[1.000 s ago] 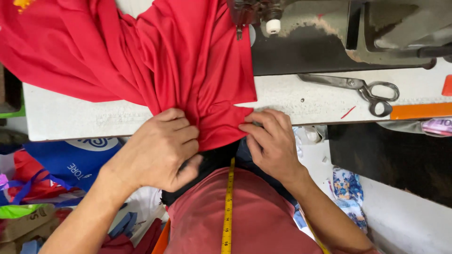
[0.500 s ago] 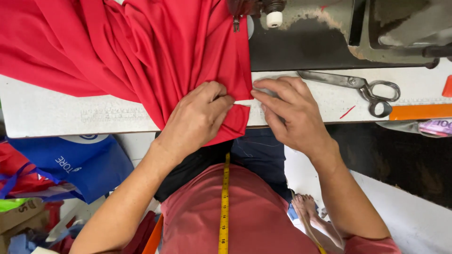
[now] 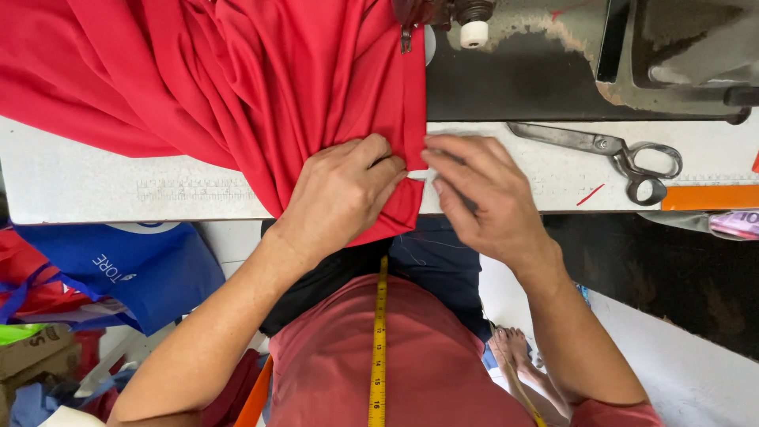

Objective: Measuring a red garment with a yellow tape measure and aligning it on a sewing machine table

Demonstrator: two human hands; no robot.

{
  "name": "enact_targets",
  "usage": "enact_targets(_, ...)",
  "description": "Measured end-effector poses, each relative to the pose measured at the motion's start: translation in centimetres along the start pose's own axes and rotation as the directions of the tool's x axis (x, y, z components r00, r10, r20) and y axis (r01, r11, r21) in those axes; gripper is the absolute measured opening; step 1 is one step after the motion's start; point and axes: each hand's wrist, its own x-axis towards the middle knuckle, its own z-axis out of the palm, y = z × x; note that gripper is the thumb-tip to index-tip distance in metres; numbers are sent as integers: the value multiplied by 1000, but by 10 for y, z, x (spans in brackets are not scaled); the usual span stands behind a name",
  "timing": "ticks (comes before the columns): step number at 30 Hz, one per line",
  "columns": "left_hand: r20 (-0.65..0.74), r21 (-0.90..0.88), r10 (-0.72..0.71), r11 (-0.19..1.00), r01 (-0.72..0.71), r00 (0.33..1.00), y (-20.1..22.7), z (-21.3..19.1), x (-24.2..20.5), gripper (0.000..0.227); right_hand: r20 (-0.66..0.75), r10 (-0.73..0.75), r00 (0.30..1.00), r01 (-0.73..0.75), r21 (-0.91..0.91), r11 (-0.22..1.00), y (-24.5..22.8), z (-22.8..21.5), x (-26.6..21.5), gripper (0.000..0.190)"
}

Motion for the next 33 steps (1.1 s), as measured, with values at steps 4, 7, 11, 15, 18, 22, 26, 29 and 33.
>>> enact_targets(4,-5,7,-9,1000,9,1000,-1,2,-2,10,-18,20,1000,-21,-48,999,6,-2,-5,27)
enact_targets(7,-6,-12,-11,1000,11,1000,-2,3,-4,11,20,-6,1000,8,-98,995,6,-2,-7,29)
enact_targets(11,3,-36,-6,999,6,1000,-1,1,-7,10,62,-36,997,46,-175,983,5,-2,-7,28)
enact_targets(15,46,-53,18,998,-16,999,-1,-6,-4,14,73,-62,995,77,-222,972,2,-2,-4,29)
enact_targets(18,44,-23,26,999,-25,999,-6,-6,-1,15,89,-57,994,76,-237,968,0,-1,-2,27)
enact_targets(22,33,-10,51,999,-50,998,-18,1,-1,13,85,-47,995,67,-261,963,2,0,-1,27)
enact_targets(26,55,-31,23,999,-22,998,-18,-1,0,15,90,-59,994,82,-280,956,6,1,0,25)
enact_targets(29,67,-18,18,1000,-17,998,-24,-3,3,15,92,-66,994,89,-274,958,8,1,6,26)
enact_targets(33,56,35,32,999,-34,998,-30,-17,12,18,94,-67,993,89,-262,961,12,1,14,23)
